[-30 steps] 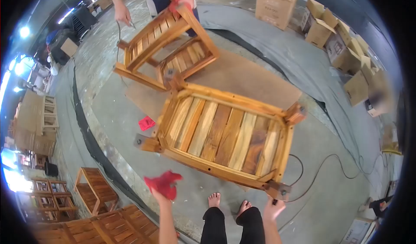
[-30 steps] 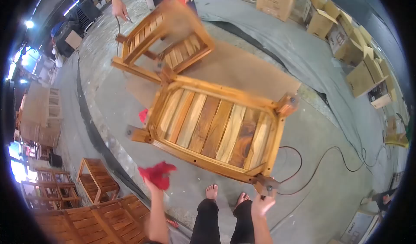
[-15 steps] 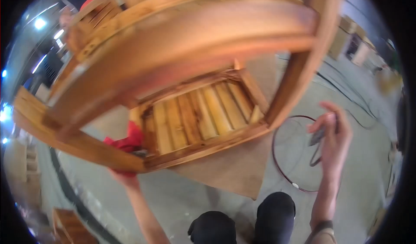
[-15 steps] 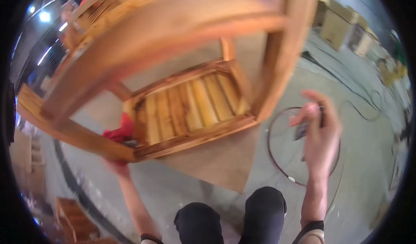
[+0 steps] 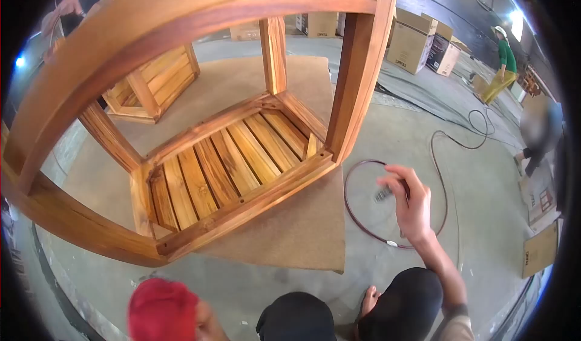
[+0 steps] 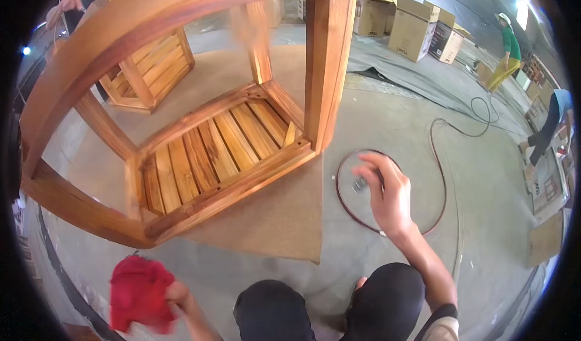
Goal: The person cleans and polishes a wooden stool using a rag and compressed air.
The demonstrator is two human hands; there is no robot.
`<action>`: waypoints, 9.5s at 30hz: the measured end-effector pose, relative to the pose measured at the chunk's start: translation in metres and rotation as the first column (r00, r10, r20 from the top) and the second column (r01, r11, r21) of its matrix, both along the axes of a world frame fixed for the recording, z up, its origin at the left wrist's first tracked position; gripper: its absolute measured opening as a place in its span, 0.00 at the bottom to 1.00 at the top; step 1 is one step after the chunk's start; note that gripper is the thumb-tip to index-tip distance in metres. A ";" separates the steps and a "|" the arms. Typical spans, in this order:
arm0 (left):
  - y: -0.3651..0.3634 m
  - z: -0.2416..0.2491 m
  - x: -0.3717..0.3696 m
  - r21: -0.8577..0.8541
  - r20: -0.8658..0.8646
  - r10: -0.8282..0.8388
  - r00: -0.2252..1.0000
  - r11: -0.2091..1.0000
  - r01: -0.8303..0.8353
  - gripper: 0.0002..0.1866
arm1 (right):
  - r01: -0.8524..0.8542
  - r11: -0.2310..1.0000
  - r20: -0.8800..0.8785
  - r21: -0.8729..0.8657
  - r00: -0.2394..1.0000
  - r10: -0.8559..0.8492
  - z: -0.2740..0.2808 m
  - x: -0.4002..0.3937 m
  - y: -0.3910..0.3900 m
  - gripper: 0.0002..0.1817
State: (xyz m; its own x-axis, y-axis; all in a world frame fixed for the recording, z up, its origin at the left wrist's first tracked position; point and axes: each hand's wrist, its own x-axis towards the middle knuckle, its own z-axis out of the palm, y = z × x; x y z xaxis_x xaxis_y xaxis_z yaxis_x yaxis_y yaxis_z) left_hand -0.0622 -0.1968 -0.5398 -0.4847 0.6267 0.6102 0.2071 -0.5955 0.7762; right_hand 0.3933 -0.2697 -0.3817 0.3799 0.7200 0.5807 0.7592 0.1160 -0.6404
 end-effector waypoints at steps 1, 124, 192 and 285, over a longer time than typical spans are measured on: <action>-0.009 -0.014 0.003 -0.101 -0.074 -0.090 0.993 0.991 0.082 0.28 | -0.037 0.998 0.029 0.044 0.999 0.036 0.007 -0.002 0.010 0.08; -0.228 0.003 0.060 -0.638 0.582 0.087 0.809 0.665 0.388 0.26 | -0.841 0.456 0.107 -0.290 0.445 0.889 0.027 -0.254 0.118 0.10; 0.020 0.125 0.123 -0.189 -0.840 0.261 0.476 0.681 -0.707 0.17 | -0.688 0.723 0.239 -0.064 0.693 0.680 0.042 -0.085 0.041 0.14; 0.069 0.097 0.088 -0.062 -0.837 0.042 0.546 0.983 -0.171 0.21 | 0.061 0.853 0.507 -0.518 0.825 0.249 0.087 -0.076 0.348 0.16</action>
